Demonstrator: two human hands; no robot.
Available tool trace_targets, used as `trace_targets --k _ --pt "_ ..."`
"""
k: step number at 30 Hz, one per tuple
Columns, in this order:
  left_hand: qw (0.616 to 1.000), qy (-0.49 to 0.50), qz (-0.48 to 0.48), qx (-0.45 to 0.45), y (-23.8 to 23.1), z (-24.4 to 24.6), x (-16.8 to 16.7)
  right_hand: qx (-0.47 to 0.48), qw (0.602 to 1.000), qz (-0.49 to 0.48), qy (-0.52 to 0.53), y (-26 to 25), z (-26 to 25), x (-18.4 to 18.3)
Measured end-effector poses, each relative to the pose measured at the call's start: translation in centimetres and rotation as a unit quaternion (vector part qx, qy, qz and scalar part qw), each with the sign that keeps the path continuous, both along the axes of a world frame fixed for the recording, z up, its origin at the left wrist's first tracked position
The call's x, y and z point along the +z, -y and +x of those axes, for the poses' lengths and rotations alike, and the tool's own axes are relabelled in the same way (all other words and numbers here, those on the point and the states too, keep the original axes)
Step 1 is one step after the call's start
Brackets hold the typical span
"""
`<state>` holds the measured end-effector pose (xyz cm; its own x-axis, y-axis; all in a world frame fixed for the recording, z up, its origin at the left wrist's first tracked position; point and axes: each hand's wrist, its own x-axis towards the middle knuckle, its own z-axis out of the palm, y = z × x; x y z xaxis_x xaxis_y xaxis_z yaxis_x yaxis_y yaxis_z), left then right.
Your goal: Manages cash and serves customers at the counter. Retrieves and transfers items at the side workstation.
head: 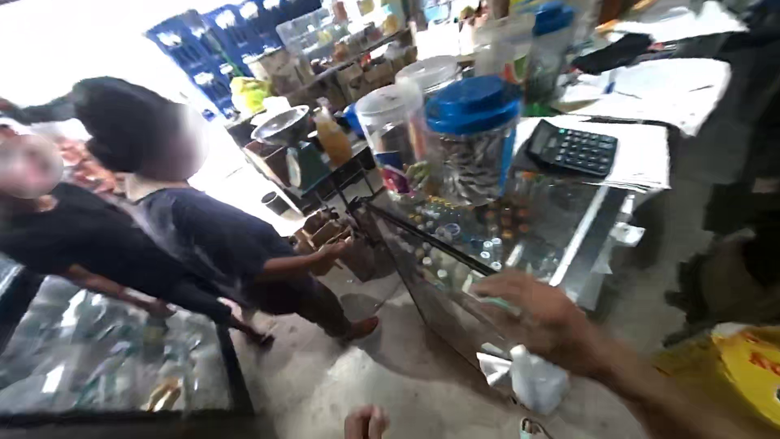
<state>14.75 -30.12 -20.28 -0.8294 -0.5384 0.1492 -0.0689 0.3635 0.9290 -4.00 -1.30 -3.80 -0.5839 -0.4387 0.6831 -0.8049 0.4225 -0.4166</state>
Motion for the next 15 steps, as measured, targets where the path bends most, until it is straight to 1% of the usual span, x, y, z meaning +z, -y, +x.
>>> trace_targets --k 3,6,11,15 --pt "0.995 -0.068 0.035 0.06 -0.7 -4.3 1.1 -0.046 0.995 0.082 0.046 -3.8 -3.1 0.5" --pt "0.984 -0.111 0.089 0.103 -2.4 -6.8 0.8 -0.03 0.994 0.091 0.048 -4.6 -5.4 -0.2" --pt "0.968 -0.116 0.128 0.181 -3.8 -7.6 -0.6 0.041 0.991 0.107 0.073 -4.7 -6.5 -0.2" --pt "0.952 -0.108 0.139 0.252 -3.6 -7.2 -0.8 0.064 0.99 0.087 0.087 -5.0 -6.9 -0.5"
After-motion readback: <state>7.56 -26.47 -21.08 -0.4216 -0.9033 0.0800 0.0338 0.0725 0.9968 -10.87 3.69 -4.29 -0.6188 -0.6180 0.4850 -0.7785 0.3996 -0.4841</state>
